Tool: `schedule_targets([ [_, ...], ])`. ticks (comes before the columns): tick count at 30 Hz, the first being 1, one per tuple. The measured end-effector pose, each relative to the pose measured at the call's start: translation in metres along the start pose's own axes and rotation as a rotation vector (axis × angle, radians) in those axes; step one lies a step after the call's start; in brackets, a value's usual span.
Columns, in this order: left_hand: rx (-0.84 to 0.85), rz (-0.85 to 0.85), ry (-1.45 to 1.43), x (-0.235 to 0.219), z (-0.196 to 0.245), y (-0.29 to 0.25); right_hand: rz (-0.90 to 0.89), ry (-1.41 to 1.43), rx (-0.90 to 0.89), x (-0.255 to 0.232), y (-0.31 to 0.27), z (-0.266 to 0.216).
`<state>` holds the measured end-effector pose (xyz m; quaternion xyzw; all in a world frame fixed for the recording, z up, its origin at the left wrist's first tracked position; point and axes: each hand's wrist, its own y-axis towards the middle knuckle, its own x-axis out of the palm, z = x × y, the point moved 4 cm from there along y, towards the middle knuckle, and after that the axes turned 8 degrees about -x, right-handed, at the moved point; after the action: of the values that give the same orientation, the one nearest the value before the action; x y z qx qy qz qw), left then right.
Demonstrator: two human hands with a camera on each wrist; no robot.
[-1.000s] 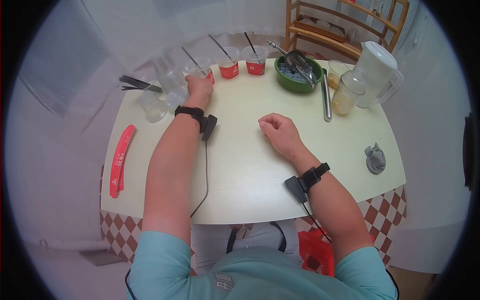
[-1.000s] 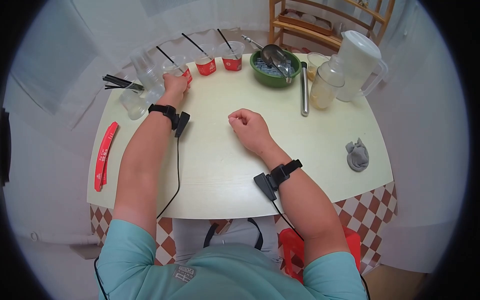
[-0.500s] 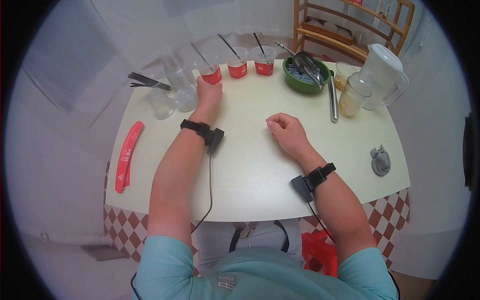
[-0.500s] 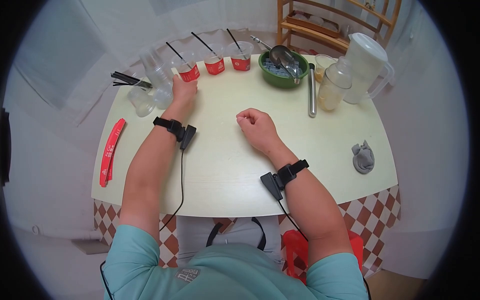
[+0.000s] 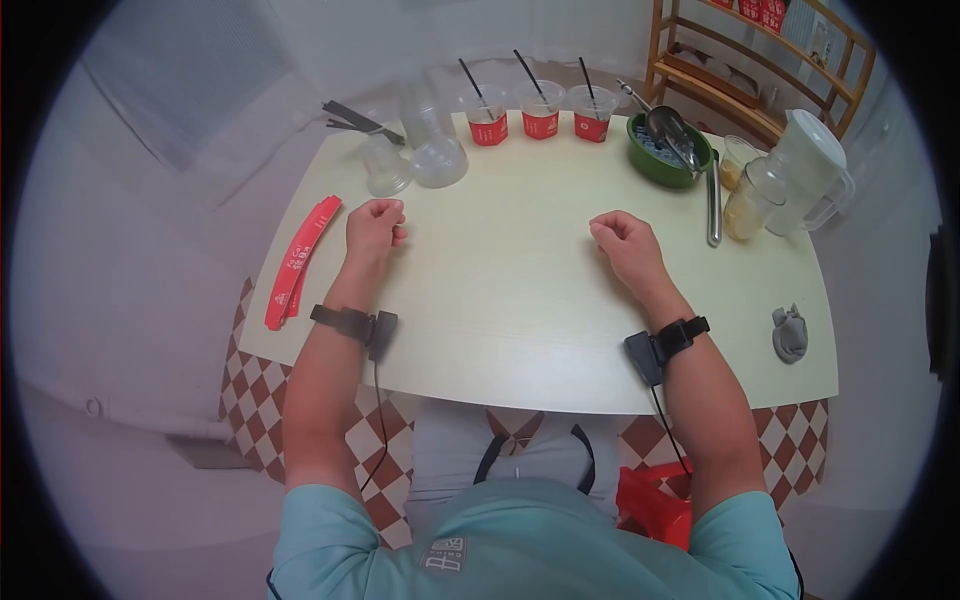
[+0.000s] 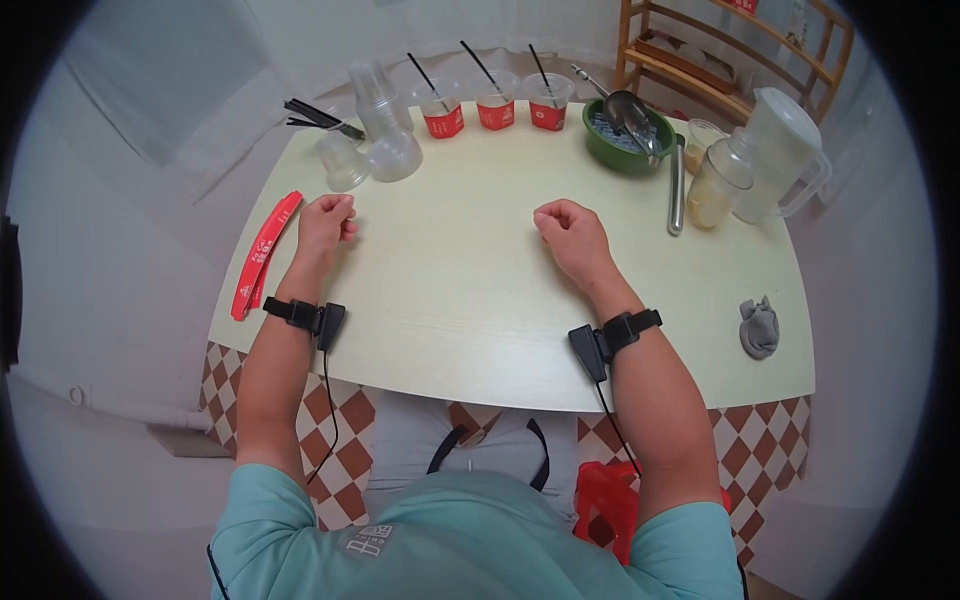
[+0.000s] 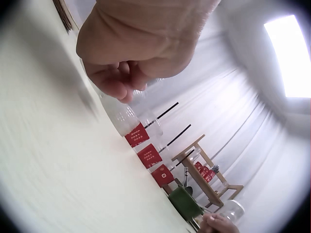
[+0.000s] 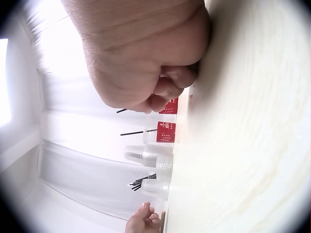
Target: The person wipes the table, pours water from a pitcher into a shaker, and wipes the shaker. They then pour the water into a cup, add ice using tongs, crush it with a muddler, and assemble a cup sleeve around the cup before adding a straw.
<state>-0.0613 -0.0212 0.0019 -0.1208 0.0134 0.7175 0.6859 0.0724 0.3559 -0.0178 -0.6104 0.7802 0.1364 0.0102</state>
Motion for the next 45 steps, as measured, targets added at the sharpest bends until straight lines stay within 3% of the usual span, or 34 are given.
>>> schedule_targets([
  [3,-0.028,0.05,0.023,-0.029,-0.003,0.02,0.004,-0.005,0.005,0.001,0.001,0.002],
  [5,0.176,0.25,0.126,-0.042,0.007,0.043,0.007,-0.014,0.008,0.001,0.001,0.003],
  [6,0.176,0.249,0.126,-0.044,0.012,0.056,0.01,-0.016,0.006,0.001,0.001,0.003],
  [8,0.474,0.486,0.413,-0.048,0.037,0.074,0.016,-0.021,0.006,0.0,0.001,0.003],
  [12,0.466,0.441,0.502,-0.037,0.057,0.102,0.004,-0.013,0.022,-0.001,-0.001,-0.003],
  [18,0.289,0.233,0.398,-0.027,0.055,0.124,0.001,-0.016,0.025,-0.001,-0.001,-0.003],
  [20,0.319,0.315,0.41,-0.031,0.065,0.117,0.006,-0.016,0.022,-0.002,-0.001,-0.001],
  [30,0.373,0.396,0.245,-0.049,0.092,0.095,-0.008,-0.035,-0.005,-0.002,0.002,0.005],
  [32,0.257,0.338,-0.115,-0.055,0.099,0.067,0.002,-0.033,-0.006,-0.003,0.003,0.006],
  [33,0.257,0.33,-0.11,-0.058,0.098,0.058,0.003,-0.022,-0.015,-0.003,0.003,0.007],
  [35,0.25,0.285,-0.506,-0.071,0.092,0.037,0.009,-0.008,-0.018,-0.001,0.003,0.007],
  [36,0.247,0.275,-0.501,-0.067,0.094,0.019,0.007,-0.009,-0.034,-0.001,0.003,0.006],
  [38,0.136,0.076,-0.835,-0.037,0.089,-0.018,0.018,-0.018,-0.042,-0.001,0.002,0.005],
  [39,0.126,0.065,-0.835,-0.024,0.078,-0.026,0.008,-0.029,-0.047,-0.001,0.002,0.004],
  [41,0.111,-0.301,-0.883,0.019,0.062,-0.043,0.007,-0.05,-0.048,-0.003,0.0,0.002],
  [45,-0.116,-0.632,-0.823,0.11,0.027,-0.086,-0.039,-0.026,-0.089,-0.001,-0.002,-0.002],
])
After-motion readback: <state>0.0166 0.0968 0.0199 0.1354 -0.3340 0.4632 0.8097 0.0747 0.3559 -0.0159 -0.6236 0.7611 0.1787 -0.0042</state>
